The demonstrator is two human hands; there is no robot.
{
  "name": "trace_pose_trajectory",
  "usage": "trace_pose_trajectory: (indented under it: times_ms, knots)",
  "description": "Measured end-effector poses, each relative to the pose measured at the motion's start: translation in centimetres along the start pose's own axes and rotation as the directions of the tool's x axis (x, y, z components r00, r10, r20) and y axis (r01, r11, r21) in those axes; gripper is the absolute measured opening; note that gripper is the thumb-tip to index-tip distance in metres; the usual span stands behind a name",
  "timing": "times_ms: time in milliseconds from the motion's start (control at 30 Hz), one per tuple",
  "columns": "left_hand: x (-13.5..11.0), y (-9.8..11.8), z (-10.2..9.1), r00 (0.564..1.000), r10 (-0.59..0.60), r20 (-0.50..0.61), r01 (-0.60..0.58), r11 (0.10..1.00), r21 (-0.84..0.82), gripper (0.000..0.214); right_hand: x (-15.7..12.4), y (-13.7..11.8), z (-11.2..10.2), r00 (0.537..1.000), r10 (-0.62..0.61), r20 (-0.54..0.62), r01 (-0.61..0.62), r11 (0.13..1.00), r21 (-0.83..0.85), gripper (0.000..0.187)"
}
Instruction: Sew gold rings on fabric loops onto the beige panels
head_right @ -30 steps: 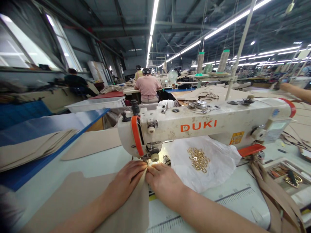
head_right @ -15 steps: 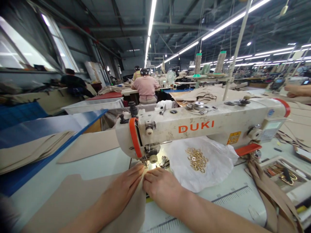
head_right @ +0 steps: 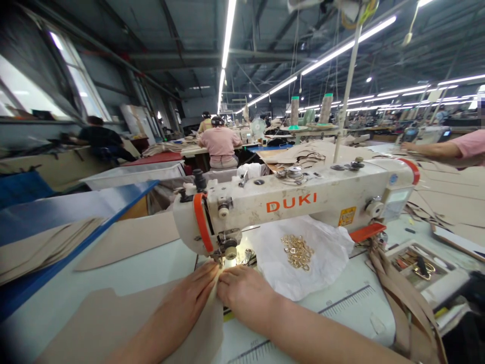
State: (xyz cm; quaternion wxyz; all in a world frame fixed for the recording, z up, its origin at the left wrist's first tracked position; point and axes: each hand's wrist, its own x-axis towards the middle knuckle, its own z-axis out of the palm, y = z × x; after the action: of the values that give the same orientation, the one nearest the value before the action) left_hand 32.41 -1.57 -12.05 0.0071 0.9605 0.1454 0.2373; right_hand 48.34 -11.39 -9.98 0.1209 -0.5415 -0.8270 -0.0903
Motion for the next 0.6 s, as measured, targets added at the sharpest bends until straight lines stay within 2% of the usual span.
trace_pose_trajectory:
  times_ms: [233, 467, 600]
  knots:
    - [0.48, 0.05, -0.52, 1.000, -0.007, 0.025, 0.009, 0.998, -0.063, 0.035, 0.02, 0.13, 0.02, 1.000, -0.007, 0.004, 0.007, 1.000, 0.018, 0.010]
    - [0.45, 0.17, -0.66, 0.997, 0.031, 0.064, -0.031, 1.000, 0.003, 0.037, -0.03, 0.01, -0.41, 0.999, 0.005, 0.038, -0.006, 1.000, 0.026, 0.010]
    - [0.24, 0.14, -0.49, 0.997, 0.045, 0.070, -0.047, 0.998, 0.029, 0.036, -0.19, 0.05, -0.11, 1.000, -0.004, 0.009, 0.004, 0.999, 0.037, 0.010]
